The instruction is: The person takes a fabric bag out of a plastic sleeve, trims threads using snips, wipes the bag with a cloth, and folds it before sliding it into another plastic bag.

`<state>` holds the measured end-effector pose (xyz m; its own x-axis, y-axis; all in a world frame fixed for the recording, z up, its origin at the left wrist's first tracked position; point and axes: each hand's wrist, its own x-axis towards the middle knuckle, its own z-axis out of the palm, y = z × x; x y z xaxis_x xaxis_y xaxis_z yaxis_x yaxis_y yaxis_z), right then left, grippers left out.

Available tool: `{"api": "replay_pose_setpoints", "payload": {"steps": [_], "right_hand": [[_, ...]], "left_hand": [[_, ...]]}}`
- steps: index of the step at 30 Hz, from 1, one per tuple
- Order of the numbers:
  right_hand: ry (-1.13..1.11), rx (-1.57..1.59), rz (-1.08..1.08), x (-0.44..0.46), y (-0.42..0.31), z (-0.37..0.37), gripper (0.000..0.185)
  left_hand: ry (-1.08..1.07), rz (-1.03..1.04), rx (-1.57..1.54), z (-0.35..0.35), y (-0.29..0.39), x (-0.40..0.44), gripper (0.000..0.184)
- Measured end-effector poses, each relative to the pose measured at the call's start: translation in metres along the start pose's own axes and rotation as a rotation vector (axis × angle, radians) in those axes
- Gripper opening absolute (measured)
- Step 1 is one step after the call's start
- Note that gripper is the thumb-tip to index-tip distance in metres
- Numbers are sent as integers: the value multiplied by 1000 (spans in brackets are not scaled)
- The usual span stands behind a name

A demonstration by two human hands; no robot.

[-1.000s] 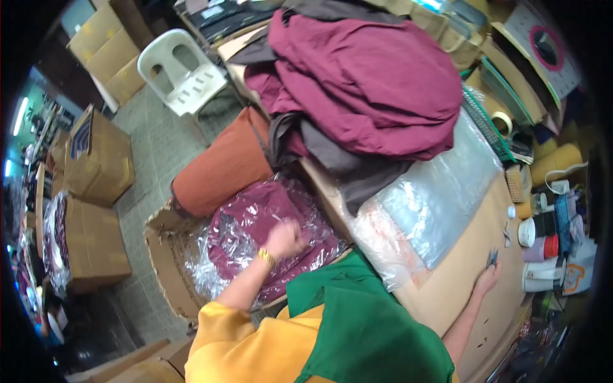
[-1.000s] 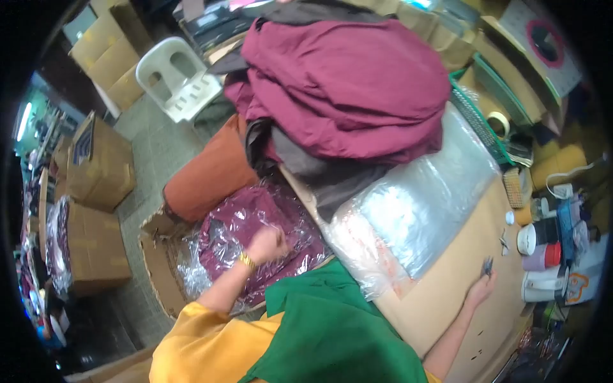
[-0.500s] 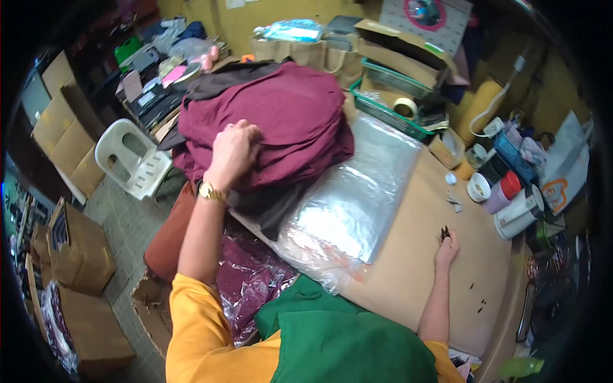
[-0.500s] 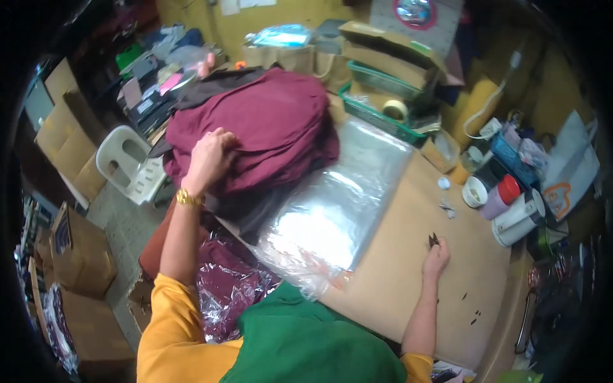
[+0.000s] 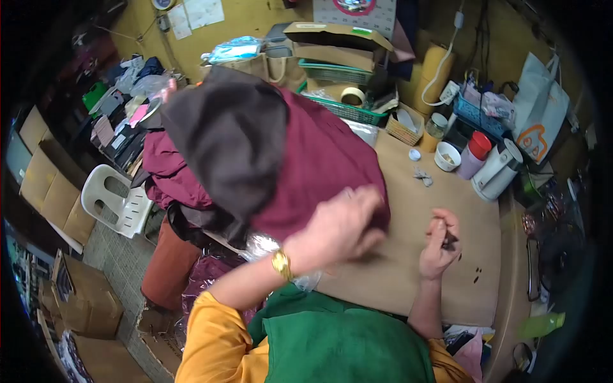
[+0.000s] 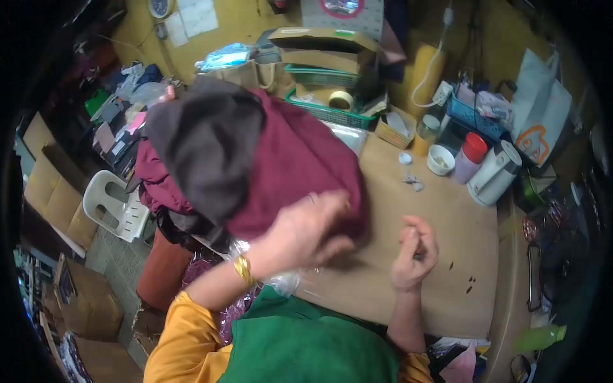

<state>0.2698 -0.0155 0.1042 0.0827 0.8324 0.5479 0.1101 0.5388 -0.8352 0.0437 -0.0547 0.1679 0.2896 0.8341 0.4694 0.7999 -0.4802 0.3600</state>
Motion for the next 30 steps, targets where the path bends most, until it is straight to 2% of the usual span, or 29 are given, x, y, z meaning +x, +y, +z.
{"api": "replay_pose_setpoints", "payload": {"steps": [1,2,3,4,5,7,9,10,11,13,14,15,17,19,21,23,25,26,27,30], "right_hand": [[-89,30,15,-9,-8,1,18],[-188,-5,47,-12,-12,7,19],[-288,-40,84,-10,-13,9,20],[-469,-290,-54,-10,13,2,26],[-627,-400,62,-20,32,-7,44],[-857,-905,-14,-45,71,-33,62],[-916,-893,-11,-37,75,-65,67],[-996,-868,-19,-33,74,-79,72],[-1010,-914,17,-29,70,-91,69],[-1068,-879,123,-16,74,-111,65],[-1037,-857,87,-14,82,-120,55],[-1031,-860,96,-12,80,-121,55],[-936,-834,145,-8,75,-121,46],[-853,-863,113,-12,46,-92,41],[-746,-563,164,-27,41,-78,42],[-800,-603,145,-41,47,-73,45],[-895,-820,-17,-51,60,-74,54],[-921,-770,74,-50,62,-76,56],[-926,-772,71,-48,62,-78,56],[-981,-777,24,-41,63,-85,46]], "left_hand": [[-91,-2,-42,13,15,-10,58],[-106,14,-56,25,19,-19,58],[-72,22,66,40,15,-28,62],[-35,31,188,54,10,-36,66],[-118,-38,310,62,3,-46,68],[-503,-306,256,80,-15,-74,69],[-599,-242,187,81,-19,-100,70],[-498,-95,179,76,-17,-108,63],[-511,-87,173,69,-20,-111,63],[-613,-74,-231,46,-20,-104,50],[-671,-228,-272,29,-13,-92,40],[-557,-318,-343,25,-17,-92,33],[-265,-402,-173,32,-32,-97,30],[-3,-429,280,38,-44,-102,34],[198,-505,300,46,-68,-107,41],[156,-666,206,48,-92,-107,45],[-72,-886,112,45,-115,-86,52],[-102,-885,87,52,-133,-76,55],[-132,-885,61,58,-147,-65,58],[-70,-806,24,64,-155,-28,49]]}}
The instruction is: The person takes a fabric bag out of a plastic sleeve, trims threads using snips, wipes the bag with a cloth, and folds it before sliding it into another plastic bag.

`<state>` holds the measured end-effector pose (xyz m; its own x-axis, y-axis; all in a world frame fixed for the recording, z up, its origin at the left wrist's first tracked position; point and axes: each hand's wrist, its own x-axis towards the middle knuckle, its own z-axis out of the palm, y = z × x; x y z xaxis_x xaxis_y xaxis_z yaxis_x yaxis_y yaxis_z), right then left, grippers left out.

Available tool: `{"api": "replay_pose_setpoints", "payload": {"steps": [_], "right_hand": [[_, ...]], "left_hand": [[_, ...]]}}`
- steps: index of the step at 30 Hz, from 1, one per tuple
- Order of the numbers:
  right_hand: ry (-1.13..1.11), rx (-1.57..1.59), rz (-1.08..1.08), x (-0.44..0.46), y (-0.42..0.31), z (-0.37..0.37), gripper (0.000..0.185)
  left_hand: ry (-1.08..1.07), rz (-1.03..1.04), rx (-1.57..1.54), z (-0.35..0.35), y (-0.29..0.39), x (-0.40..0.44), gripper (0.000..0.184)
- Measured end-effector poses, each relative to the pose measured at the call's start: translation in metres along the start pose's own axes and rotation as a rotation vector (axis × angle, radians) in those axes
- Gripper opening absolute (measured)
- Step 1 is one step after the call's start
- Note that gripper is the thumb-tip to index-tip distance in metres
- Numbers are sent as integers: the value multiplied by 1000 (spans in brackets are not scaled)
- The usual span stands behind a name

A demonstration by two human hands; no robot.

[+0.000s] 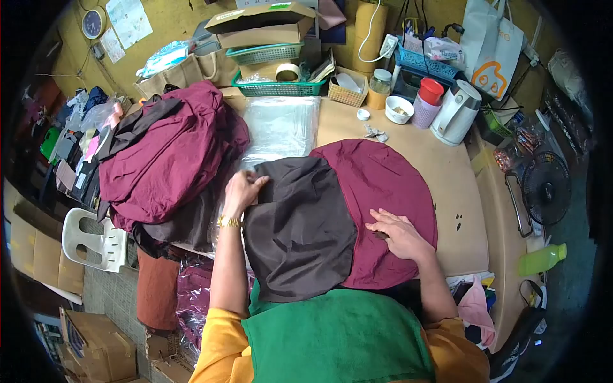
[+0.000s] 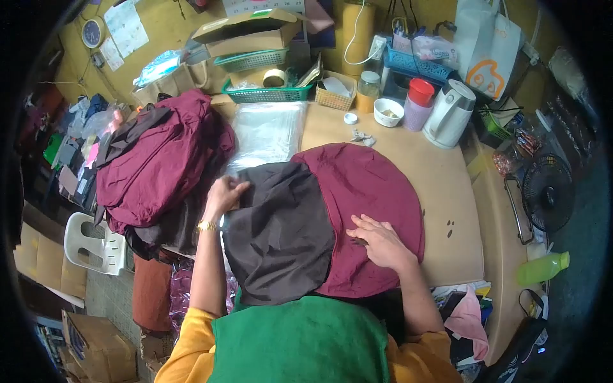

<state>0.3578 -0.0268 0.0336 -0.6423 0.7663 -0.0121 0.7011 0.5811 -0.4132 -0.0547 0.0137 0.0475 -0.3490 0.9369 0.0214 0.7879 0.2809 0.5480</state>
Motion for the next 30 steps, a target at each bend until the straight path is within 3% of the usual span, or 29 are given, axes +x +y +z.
{"api": "replay_pose_setpoints", "payload": {"steps": [3,5,6,7,9,10,11,13,15,16,17,19,21,23,25,28,30], "right_hand": [[-27,53,-19,10,2,-16,38],[125,393,118,28,-27,-48,27],[231,532,49,36,-44,-62,21],[236,531,47,47,-52,-69,21],[390,625,-208,69,-66,-76,18],[364,726,-227,82,-76,-76,17],[338,827,-246,97,-86,-75,17],[386,721,-313,126,-94,-65,18],[492,834,-327,152,-95,-46,23],[400,805,-205,144,-104,-58,32],[367,793,-219,142,-106,-61,43],[257,1024,-304,141,-99,-53,46],[69,1028,-335,145,-73,-25,42],[-71,965,-228,134,-70,-24,43],[-56,998,-236,123,-80,-27,36],[-65,1063,-198,111,-100,-40,20],[54,1028,-181,117,-97,-22,20]], "left_hand": [[-43,37,-159,35,-16,40,36],[-65,167,-695,46,-12,55,25],[-93,165,-722,40,0,48,26],[81,249,-447,28,20,28,32],[398,307,-115,46,19,22,46],[354,189,-18,52,17,23,59],[359,189,-15,54,14,25,59],[123,48,-385,44,28,25,68],[144,203,-603,30,49,0,69],[100,327,-932,17,74,-28,80],[-16,322,-1068,14,80,-47,91],[-145,327,-1130,3,87,-84,92],[-235,308,-1297,9,85,-105,87],[-283,271,-1318,20,69,-109,79],[-328,229,-1341,24,62,-111,71],[-326,-20,-1553,23,68,-112,44],[-345,-35,-1486,16,67,-112,43]]}}
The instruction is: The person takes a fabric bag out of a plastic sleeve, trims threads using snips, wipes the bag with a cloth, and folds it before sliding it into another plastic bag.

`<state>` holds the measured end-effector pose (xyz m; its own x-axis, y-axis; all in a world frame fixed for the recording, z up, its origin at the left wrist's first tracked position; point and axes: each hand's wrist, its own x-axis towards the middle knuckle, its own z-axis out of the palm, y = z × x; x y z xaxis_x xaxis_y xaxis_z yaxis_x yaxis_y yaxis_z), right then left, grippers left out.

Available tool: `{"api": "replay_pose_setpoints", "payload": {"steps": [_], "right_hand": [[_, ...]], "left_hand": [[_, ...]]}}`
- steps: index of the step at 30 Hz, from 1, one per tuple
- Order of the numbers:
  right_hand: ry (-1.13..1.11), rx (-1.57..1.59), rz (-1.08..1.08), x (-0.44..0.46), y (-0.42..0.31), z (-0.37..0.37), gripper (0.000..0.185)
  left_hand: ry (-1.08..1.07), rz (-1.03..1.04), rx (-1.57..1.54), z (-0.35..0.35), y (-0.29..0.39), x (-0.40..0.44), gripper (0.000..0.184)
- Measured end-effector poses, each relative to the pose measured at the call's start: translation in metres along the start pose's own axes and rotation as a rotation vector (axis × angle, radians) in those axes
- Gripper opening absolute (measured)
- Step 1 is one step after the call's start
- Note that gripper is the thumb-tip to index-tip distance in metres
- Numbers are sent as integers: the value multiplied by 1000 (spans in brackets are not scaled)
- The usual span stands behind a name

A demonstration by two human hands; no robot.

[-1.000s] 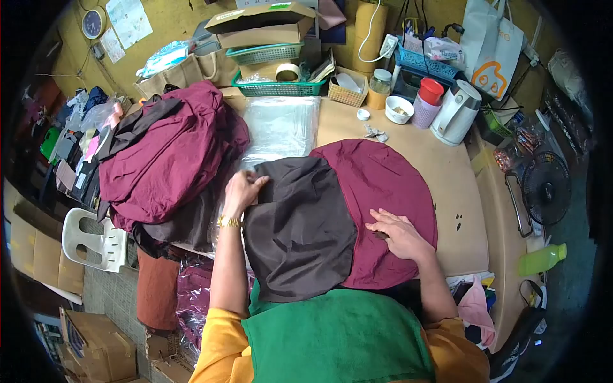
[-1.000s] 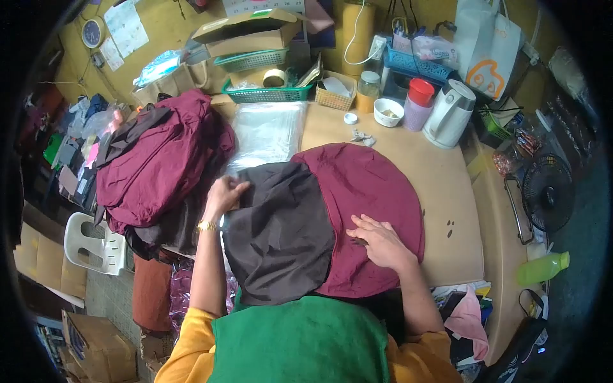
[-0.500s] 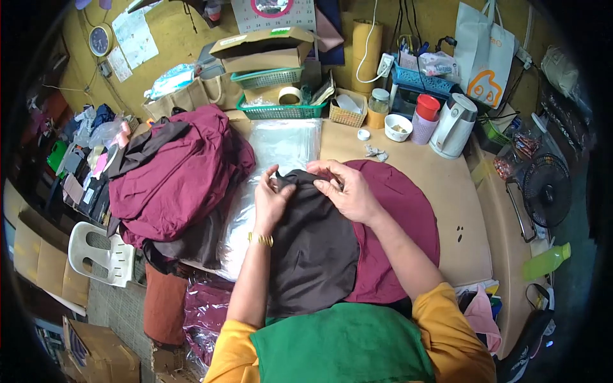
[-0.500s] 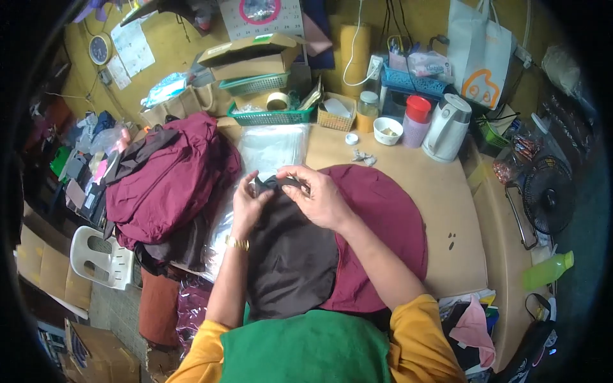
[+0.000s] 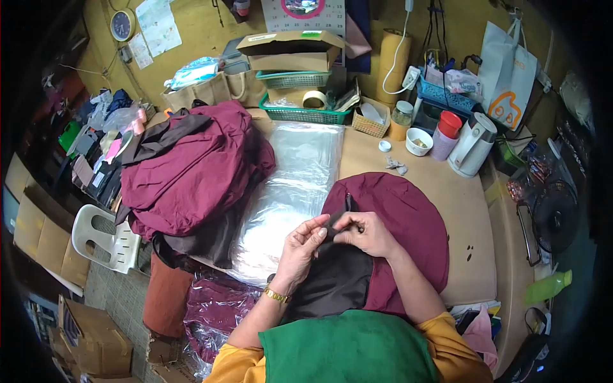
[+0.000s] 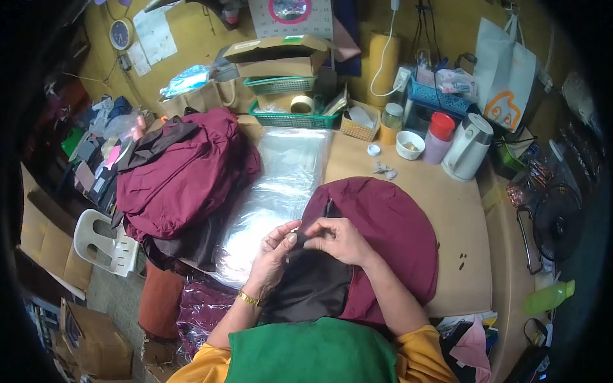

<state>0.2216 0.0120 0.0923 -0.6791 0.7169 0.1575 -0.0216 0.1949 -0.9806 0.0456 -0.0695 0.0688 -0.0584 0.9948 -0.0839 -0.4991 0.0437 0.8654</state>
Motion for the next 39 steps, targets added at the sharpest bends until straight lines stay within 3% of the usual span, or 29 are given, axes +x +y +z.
{"api": "replay_pose_setpoints", "payload": {"steps": [3,5,6,9,11,13,14,15,17,19,21,23,25,28,34,39], "right_hand": [[160,-96,-30,-3,1,1,19],[153,-385,-40,-7,-7,2,16],[155,-384,-36,-8,-10,5,16],[209,-413,-159,-9,-13,12,18],[316,-449,-240,-10,-9,11,21],[333,-438,-179,-13,-8,5,21],[347,-426,-120,-15,-8,3,21],[351,-425,-118,-16,-10,4,21],[336,-401,-168,-17,-14,8,20],[323,-453,-214,-17,-16,13,19],[315,-507,-259,-18,-15,15,19],[293,-530,-247,-20,-12,15,17],[339,-591,-224,-24,-26,16,19],[428,-685,-185,-29,-40,16,27],[430,-990,-311,-42,-66,20,30],[446,-1055,-424,-41,-67,27,35]], "left_hand": [[-24,60,178,3,3,2,30],[-14,280,545,0,6,4,19],[36,270,523,3,8,5,10],[74,347,556,-5,7,9,6],[99,404,575,-20,6,9,8],[149,191,99,-39,11,6,25],[191,172,166,-41,9,8,42],[188,170,168,-33,12,7,42],[90,237,592,-11,16,-1,46],[33,175,500,-2,16,-2,41],[-22,-35,300,0,13,4,35],[-38,-27,316,-3,8,6,25],[-21,60,43,-1,-3,7,17],[-75,-4,-203,2,-1,3,14],[-81,27,-298,9,-4,-1,13],[-71,96,-203,10,-12,-1,15]]}}
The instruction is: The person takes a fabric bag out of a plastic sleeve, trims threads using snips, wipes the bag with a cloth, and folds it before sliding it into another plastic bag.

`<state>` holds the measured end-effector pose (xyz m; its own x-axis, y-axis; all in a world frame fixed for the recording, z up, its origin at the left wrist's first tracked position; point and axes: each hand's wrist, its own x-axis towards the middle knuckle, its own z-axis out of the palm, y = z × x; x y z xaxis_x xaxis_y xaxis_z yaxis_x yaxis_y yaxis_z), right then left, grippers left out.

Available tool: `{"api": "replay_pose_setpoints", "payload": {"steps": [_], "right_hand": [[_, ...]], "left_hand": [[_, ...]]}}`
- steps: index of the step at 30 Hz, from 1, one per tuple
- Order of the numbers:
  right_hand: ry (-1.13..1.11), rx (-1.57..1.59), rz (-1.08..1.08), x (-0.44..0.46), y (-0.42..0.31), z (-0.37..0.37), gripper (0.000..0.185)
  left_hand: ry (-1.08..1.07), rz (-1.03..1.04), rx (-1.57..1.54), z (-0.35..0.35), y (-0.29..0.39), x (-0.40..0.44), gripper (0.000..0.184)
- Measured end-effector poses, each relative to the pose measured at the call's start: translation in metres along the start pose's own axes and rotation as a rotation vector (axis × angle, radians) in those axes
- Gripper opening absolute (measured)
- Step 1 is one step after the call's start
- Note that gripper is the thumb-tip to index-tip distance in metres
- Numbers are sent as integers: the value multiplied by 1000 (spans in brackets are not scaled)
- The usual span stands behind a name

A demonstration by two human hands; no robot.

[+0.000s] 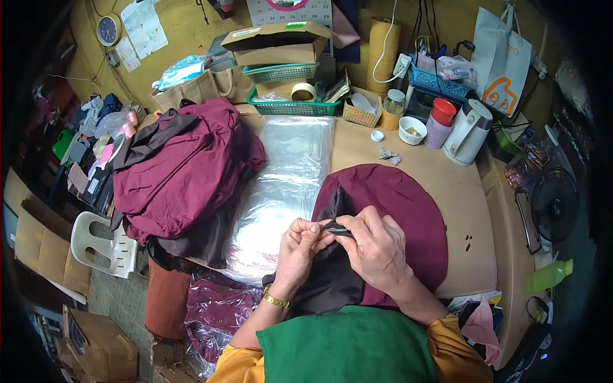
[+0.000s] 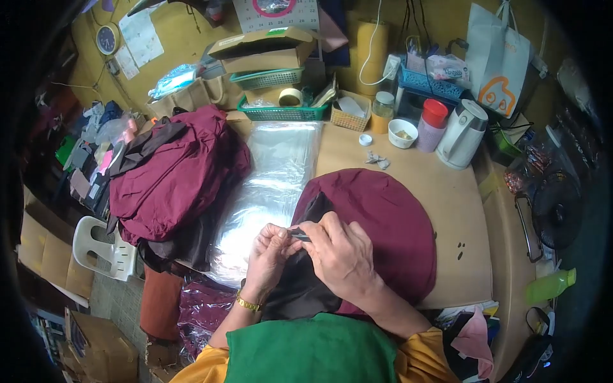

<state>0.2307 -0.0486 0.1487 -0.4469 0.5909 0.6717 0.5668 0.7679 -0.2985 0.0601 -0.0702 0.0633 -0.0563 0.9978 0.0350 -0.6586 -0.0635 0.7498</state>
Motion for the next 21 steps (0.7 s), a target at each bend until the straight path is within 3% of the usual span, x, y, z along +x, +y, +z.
{"api": "replay_pose_setpoints", "payload": {"steps": [12,18,20,21], "right_hand": [[50,-104,-43,-1,-2,5,29],[123,47,-25,-4,17,15,28],[41,739,420,3,33,25,42],[-198,920,439,-3,54,33,50]], "left_hand": [[11,289,410,25,-5,-11,11],[-25,336,494,32,-1,-15,9],[-35,313,464,33,1,-14,8],[-24,358,519,32,1,-13,12]]}}
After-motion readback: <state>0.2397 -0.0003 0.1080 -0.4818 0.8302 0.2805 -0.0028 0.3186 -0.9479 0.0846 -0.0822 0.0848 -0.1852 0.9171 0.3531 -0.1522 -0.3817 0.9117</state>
